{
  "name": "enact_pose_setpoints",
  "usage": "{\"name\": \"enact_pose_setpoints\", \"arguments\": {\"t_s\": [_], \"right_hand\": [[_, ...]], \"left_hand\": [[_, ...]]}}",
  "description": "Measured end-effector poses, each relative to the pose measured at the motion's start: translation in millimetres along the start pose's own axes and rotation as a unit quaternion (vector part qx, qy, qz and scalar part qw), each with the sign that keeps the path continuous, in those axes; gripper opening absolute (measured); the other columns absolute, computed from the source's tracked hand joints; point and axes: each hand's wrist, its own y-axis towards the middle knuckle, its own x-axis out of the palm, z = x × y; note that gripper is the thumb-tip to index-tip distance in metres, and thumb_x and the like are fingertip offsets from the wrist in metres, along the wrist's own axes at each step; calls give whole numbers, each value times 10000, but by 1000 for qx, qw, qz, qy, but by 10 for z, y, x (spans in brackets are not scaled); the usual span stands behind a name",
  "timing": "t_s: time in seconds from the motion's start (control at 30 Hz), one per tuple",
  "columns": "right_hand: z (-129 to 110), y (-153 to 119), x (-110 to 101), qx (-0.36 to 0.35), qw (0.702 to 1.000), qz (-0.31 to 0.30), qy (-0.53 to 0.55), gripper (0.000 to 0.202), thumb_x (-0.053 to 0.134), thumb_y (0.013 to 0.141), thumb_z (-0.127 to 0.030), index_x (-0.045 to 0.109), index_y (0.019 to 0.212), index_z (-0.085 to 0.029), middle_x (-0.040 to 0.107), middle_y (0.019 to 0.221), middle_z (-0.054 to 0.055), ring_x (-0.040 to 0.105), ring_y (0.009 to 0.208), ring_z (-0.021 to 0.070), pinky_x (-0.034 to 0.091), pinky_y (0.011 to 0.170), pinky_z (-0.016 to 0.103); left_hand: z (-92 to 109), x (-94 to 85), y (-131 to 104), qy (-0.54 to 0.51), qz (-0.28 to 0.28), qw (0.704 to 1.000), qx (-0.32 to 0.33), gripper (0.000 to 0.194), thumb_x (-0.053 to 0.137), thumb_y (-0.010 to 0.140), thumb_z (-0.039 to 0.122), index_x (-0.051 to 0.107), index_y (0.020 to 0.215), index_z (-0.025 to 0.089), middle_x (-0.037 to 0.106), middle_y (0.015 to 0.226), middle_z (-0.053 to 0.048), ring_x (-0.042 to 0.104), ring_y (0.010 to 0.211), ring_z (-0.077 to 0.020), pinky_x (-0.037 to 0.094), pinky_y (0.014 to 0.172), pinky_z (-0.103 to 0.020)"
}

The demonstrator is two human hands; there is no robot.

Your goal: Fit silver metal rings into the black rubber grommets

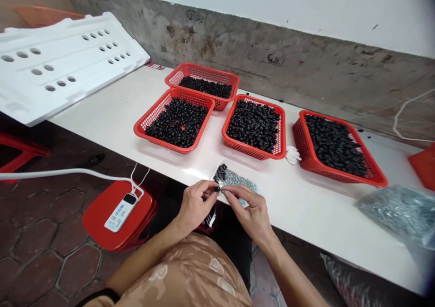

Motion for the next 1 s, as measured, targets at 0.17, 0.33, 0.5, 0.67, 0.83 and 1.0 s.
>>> {"name": "enact_pose_setpoints", "arguments": {"t_s": [0.17,0.33,0.5,0.67,0.83,1.0], "right_hand": [[55,-21,23,-45,996,-30,-68,187,559,959,-274,724,1038,-234,730,803,25,651,688,170,484,749,343],[88,-42,18,-36,997,-16,-73,187,546,966,-297,716,995,-222,758,872,41,679,734,185,485,763,352],[99,-26,-13,-30,994,33,-101,212,532,967,-313,724,961,-223,761,878,57,691,773,205,496,769,359],[58,-15,-31,-85,981,6,-172,210,501,984,-255,701,1031,-209,725,772,36,651,668,173,438,754,357],[11,-31,14,-138,957,0,-256,207,482,989,-183,684,1027,-167,696,728,31,619,634,145,387,802,358],[18,-132,140,-143,950,7,-278,283,433,989,-151,646,1176,-156,693,739,36,615,631,148,396,797,354]], "left_hand": [[28,10,-14,-14,-36,999,-21,125,655,817,168,723,922,181,729,813,-46,676,706,-164,530,670,-234],[12,4,-7,-191,-66,971,-129,206,743,779,285,704,935,157,706,763,-38,656,645,-161,527,586,-237],[16,6,5,-242,-63,957,-146,289,778,751,295,755,1003,154,703,858,-57,660,700,-169,556,628,-264],[-29,16,12,-222,-53,967,-112,292,770,766,313,782,1027,182,670,898,-49,661,771,-179,569,650,-264],[-32,8,3,-232,-36,964,-125,272,778,751,301,784,992,176,702,904,-50,689,792,-193,582,649,-260],[-25,14,-32,-278,-38,946,-163,349,811,718,273,757,1046,167,713,849,-39,686,722,-167,587,678,-271]]}}
